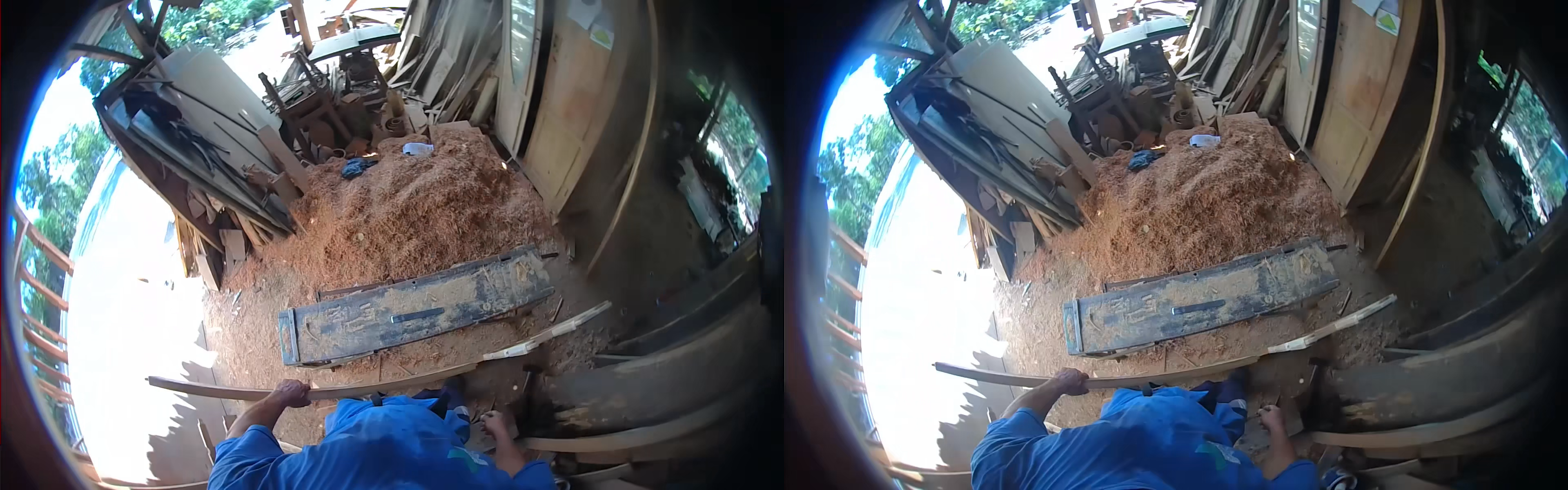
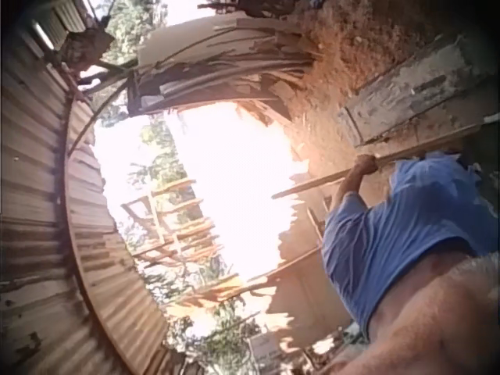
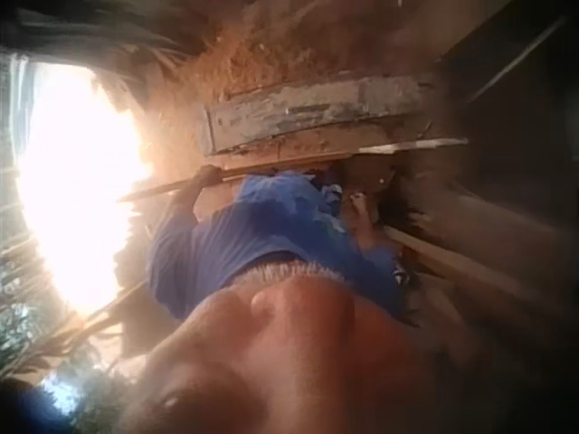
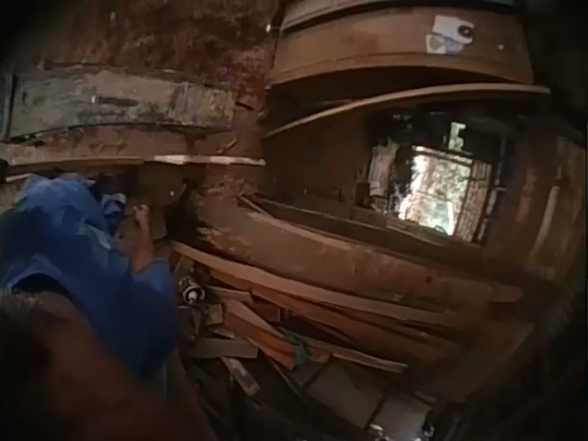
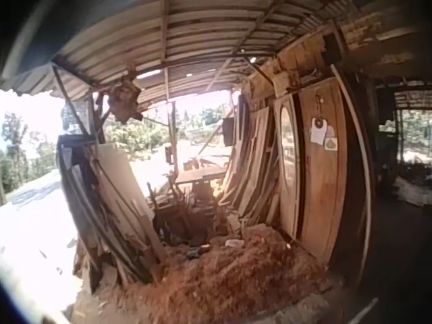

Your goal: The person assembles pieces of a wooden frame by hand, using a hammer to tap the joints together and a pencil to mark the wood while sitting on the floor of a workshop.

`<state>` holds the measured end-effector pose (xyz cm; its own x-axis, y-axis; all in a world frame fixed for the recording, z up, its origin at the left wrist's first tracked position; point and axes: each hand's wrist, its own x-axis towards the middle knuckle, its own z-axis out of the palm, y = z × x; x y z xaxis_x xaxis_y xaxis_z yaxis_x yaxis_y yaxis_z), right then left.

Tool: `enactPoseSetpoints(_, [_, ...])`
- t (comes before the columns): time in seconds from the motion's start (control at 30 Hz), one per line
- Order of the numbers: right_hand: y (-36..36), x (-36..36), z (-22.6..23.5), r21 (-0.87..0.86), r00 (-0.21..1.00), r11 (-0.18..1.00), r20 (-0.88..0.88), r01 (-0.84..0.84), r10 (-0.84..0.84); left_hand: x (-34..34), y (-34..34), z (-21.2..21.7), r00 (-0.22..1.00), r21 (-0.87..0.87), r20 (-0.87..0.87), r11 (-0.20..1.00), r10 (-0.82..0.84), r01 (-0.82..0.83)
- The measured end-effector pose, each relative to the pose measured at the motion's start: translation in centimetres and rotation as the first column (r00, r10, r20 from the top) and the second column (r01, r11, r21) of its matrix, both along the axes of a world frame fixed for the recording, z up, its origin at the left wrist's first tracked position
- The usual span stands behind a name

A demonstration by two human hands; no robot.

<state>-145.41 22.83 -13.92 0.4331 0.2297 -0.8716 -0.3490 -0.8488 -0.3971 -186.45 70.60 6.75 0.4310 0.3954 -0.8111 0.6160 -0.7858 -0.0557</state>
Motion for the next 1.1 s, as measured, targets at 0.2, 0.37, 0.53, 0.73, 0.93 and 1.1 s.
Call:
enactPoseSetpoints(0.2, [-8.7, 6.5, -7.9, 0.147, 0.966, 0.969, 0.192, -0.201, 0.172, 6.9, -1.8, -0.7, 0.999, -0.052, -0.009, 0.998, 0.034, -0.034])
enactPoseSetpoints(0.37, [-2.8, 9.8, 5.5, -0.054, 0.890, 0.927, 0.266, -0.371, 0.371, 5.9, -2.7, -3.5, 0.999, -0.074, -0.027, 0.996, 0.046, -0.048])
enactPoseSetpoints(0.53, [0.5, 13.4, 7.8, -0.199, 0.625, 0.710, 0.357, -0.675, 0.694, 3.2, -2.8, -10.3, 0.996, -0.102, 0.037, 0.992, 0.079, -0.075])
enactPoseSetpoints(0.73, [11.2, 10.1, 6.8, -0.226, -0.045, 0.051, 0.400, -0.973, 0.915, 0.6, -2.6, -15.2, 0.950, 0.158, 0.049, 0.937, 0.309, -0.313])
enactPoseSetpoints(0.93, [18.8, 7.4, -3.7, -0.117, -0.220, -0.187, 0.488, -0.975, 0.845, -0.1, 0.1, -20.2, 0.988, 0.068, 0.043, 0.986, 0.149, -0.152])
enactPoseSetpoints(1.1, [19.4, 10.0, -15.6, 0.008, -0.101, -0.101, -0.163, -0.995, 0.981, -2.9, 0.1, -27.9, 0.978, 0.075, 0.140, 0.983, 0.156, -0.167])
